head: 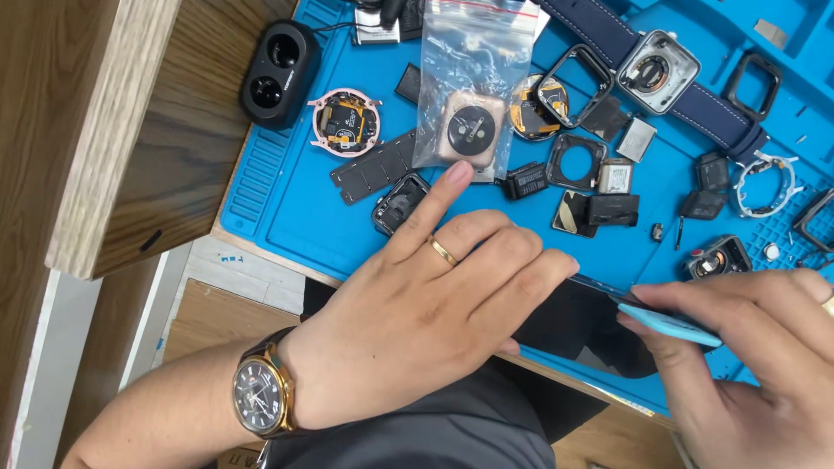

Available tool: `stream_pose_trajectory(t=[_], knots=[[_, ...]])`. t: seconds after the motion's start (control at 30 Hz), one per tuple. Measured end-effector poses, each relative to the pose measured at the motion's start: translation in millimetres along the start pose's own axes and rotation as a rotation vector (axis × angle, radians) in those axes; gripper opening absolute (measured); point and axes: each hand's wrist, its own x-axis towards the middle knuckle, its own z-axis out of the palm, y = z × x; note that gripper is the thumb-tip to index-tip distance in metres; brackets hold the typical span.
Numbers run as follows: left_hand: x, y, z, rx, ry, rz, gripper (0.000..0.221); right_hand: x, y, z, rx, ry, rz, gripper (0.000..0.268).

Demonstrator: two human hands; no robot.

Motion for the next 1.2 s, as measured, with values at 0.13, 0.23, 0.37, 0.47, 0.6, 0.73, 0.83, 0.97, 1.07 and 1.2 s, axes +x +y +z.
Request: stream_pose_trajectory(t=[0.13, 0.23, 0.37, 0.47, 0.6, 0.73, 0.83, 0.97, 1.07, 1.2], knots=[[-1, 1, 2, -0.041, 0.002, -0.035, 0.056, 5, 1, 2, 0.058, -0.014, 0.053, 0.018], [-2, 2, 2, -0.066, 0.007, -0.049, 0.038, 9, 1, 1, 0.093, -0.04, 0.088, 0.021], [0, 6, 2, -0.051, 0.084, -0.059, 0.016, 9, 7, 2, 0.147, -0.045, 0.105, 0.02], [1, 6, 1, -0.047, 0.082, -0.067, 0.015, 11, 2, -1, 0.119, -0.049, 0.081, 0.019], [1, 4, 2, -0.063, -0.001, -0.074, 0.024, 9, 1, -1, 0.058, -0.007, -0.018, 0.021], [1, 1, 1, -0.024, -0.055, -0.071, 0.056, -1, 14, 2, -0.054, 0.017, -0.24, 0.028], [3, -4, 2, 0.05, -0.089, -0.054, 0.093, 2, 18, 3, -0.126, -0.029, -0.291, 0.027], [6, -11, 3, 0.163, -0.143, -0.013, 0.098, 10, 21, 4, -0.145, -0.07, -0.241, 0.02], [7, -14, 4, 0.192, -0.125, 0.017, 0.102, 15, 8, 5, 0.017, -0.081, -0.017, 0.021], [1, -17, 6, 0.226, -0.12, 0.038, 0.116, 23, 18, 9, 0.089, -0.084, 0.001, 0.032]])
